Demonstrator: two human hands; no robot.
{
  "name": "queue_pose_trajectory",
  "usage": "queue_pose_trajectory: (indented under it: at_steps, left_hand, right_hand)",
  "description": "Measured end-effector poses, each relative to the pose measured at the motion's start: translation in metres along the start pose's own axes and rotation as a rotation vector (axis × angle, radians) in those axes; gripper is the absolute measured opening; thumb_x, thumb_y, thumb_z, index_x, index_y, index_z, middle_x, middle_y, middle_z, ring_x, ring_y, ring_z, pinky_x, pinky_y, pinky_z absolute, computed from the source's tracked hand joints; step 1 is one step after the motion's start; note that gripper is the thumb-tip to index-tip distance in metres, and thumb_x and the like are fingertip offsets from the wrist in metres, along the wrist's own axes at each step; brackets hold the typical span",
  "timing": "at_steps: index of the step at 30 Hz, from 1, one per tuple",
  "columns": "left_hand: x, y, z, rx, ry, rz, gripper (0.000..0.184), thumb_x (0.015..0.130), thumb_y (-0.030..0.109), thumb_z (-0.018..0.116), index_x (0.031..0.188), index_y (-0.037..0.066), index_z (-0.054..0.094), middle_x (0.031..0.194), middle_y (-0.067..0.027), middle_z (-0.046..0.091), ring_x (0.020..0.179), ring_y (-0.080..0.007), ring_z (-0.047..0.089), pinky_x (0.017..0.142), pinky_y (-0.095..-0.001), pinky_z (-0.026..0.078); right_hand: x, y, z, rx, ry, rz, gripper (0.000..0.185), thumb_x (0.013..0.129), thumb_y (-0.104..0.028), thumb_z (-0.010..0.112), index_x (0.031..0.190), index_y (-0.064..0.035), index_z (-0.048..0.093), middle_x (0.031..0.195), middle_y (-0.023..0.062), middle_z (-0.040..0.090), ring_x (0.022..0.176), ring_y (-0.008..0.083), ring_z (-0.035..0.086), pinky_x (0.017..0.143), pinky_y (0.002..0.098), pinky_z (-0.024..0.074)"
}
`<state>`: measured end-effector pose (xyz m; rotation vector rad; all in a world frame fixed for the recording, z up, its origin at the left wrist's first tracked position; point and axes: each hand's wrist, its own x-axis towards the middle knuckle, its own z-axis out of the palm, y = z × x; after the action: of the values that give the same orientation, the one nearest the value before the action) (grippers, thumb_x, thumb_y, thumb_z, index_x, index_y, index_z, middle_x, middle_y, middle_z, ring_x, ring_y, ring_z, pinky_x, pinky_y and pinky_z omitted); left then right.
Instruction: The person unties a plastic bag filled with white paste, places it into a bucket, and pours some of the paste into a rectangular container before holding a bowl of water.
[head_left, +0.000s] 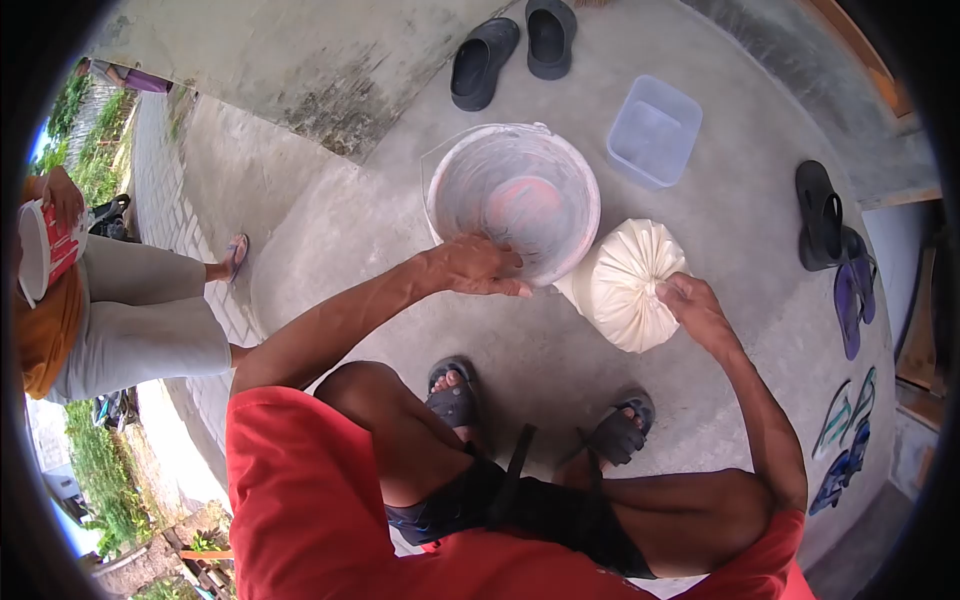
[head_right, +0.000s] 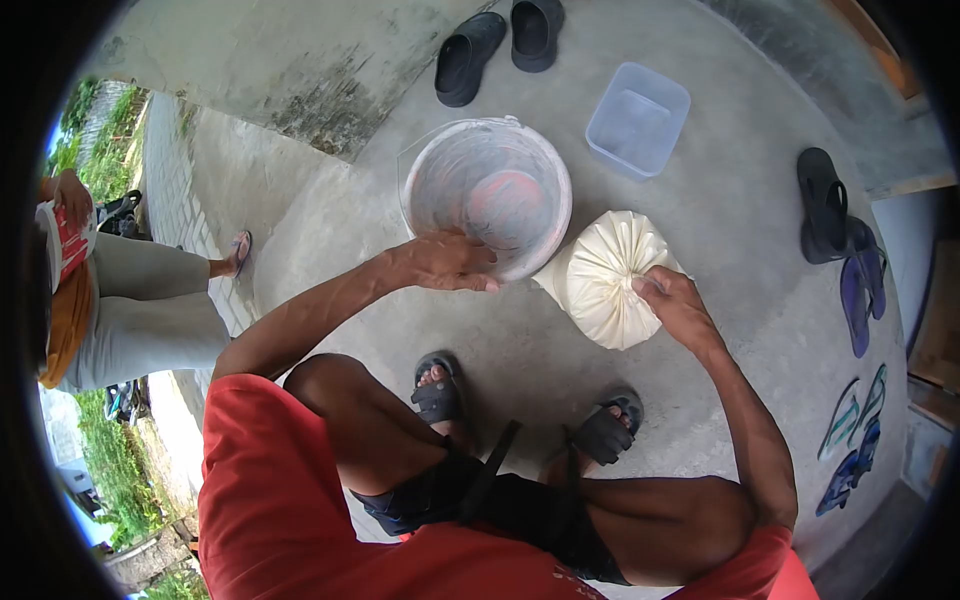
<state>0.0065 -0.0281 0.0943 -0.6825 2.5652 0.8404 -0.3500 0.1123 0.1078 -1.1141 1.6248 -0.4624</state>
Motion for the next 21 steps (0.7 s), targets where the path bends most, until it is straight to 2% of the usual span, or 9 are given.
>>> queue_pose_trajectory:
  at_steps: [1, 2, 7, 9, 11, 13, 15, 19, 21]
  left_hand:
    - [-0.012, 0.004, 0.006, 0.221, 0.109, 0.19, 0.054, 0.091, 0.052, 0.057, 0.115, 0.004, 0.06, 0.104, -0.0152, 0.063, 0.104, -0.0338, 0.062, 0.095, -0.0472, 0.046]
    - [-0.016, -0.001, 0.023, 0.336, 0.233, 0.214, 0.04, 0.088, 0.042, 0.063, 0.108, 0.007, 0.062, 0.099, -0.0079, 0.061, 0.098, -0.0279, 0.061, 0.094, -0.043, 0.045]
    - [-0.04, -0.003, 0.028, 0.536, 0.571, 0.146, 0.026, 0.078, 0.016, 0.068, 0.103, 0.01, 0.063, 0.092, -0.002, 0.057, 0.094, -0.0198, 0.057, 0.094, -0.0397, 0.041]
    - [-0.061, 0.005, 0.01, 0.332, 0.901, -0.068, 0.022, 0.083, 0.018, 0.067, 0.102, 0.008, 0.064, 0.09, -0.0035, 0.057, 0.089, -0.0237, 0.055, 0.091, -0.0404, 0.041]
    - [-0.082, -0.011, 0.011, -0.169, 1.174, -0.238, 0.017, 0.09, 0.018, 0.067, 0.1, 0.005, 0.065, 0.084, -0.0014, 0.059, 0.08, -0.019, 0.054, 0.083, -0.0343, 0.044]
    - [-0.109, -0.015, 0.013, -0.845, 1.367, -0.369, 0.026, 0.101, 0.027, 0.056, 0.099, 0.003, 0.064, 0.083, 0.0008, 0.06, 0.077, -0.0123, 0.052, 0.074, -0.0279, 0.043]
    - [-0.146, -0.042, 0.028, -0.726, 1.466, -0.531, 0.04, 0.106, 0.036, 0.045, 0.103, 0.002, 0.065, 0.086, 0.0015, 0.06, 0.079, -0.0076, 0.049, 0.072, -0.0238, 0.041]
    - [-0.181, -0.073, 0.057, -1.052, 1.829, -0.523, 0.05, 0.106, 0.042, 0.039, 0.121, -0.002, 0.059, 0.109, -0.0086, 0.066, 0.098, -0.0152, 0.06, 0.088, -0.0308, 0.047]
    - [-0.202, -0.118, 0.091, -1.459, 1.945, -0.481, 0.048, 0.106, 0.038, 0.038, 0.127, -0.002, 0.054, 0.122, -0.0126, 0.063, 0.112, -0.0225, 0.06, 0.1, -0.0369, 0.046]
  right_hand:
    - [-0.001, -0.002, -0.001, -0.019, -0.023, 0.024, 0.033, 0.098, -0.03, 0.059, 0.104, 0.0024, 0.064, 0.077, 0.0026, 0.057, 0.071, 0.0112, 0.048, 0.069, 0.03, 0.0432]
    - [-0.002, -0.004, -0.002, -0.038, -0.046, 0.046, 0.033, 0.098, -0.03, 0.059, 0.103, 0.0022, 0.064, 0.077, 0.0026, 0.057, 0.071, 0.0111, 0.048, 0.068, 0.0301, 0.0431]
    - [0.002, 0.005, 0.0, -0.093, -0.06, 0.039, 0.034, 0.098, -0.031, 0.059, 0.104, 0.0021, 0.064, 0.077, 0.002, 0.057, 0.07, 0.0104, 0.047, 0.066, 0.0295, 0.0426]
    - [-0.003, 0.005, 0.0, -0.098, -0.064, 0.02, 0.034, 0.098, -0.031, 0.059, 0.104, 0.0021, 0.064, 0.077, 0.0017, 0.057, 0.07, 0.0101, 0.047, 0.066, 0.0293, 0.0425]
    - [-0.007, -0.003, 0.003, -0.012, -0.044, -0.01, 0.034, 0.098, -0.031, 0.06, 0.107, 0.0017, 0.064, 0.077, 0.0006, 0.057, 0.07, 0.0096, 0.047, 0.065, 0.0285, 0.0421]
    - [-0.01, -0.007, 0.001, -0.046, -0.051, 0.013, 0.034, 0.098, -0.03, 0.06, 0.109, 0.0016, 0.064, 0.078, 0.0003, 0.057, 0.07, 0.0094, 0.046, 0.066, 0.0284, 0.0422]
    - [-0.009, -0.008, 0.0, -0.079, -0.066, 0.031, 0.033, 0.098, -0.029, 0.06, 0.11, 0.0014, 0.065, 0.078, 0.0, 0.058, 0.07, 0.0092, 0.046, 0.066, 0.0283, 0.0423]
    - [-0.007, -0.002, 0.002, -0.047, -0.055, 0.02, 0.032, 0.098, -0.028, 0.059, 0.111, 0.0012, 0.065, 0.079, -0.0005, 0.057, 0.07, 0.0086, 0.046, 0.066, 0.0279, 0.0423]
    - [-0.006, -0.003, 0.002, -0.06, -0.064, 0.044, 0.032, 0.098, -0.027, 0.059, 0.11, 0.0013, 0.065, 0.079, -0.0005, 0.057, 0.07, 0.0084, 0.046, 0.067, 0.0279, 0.0423]
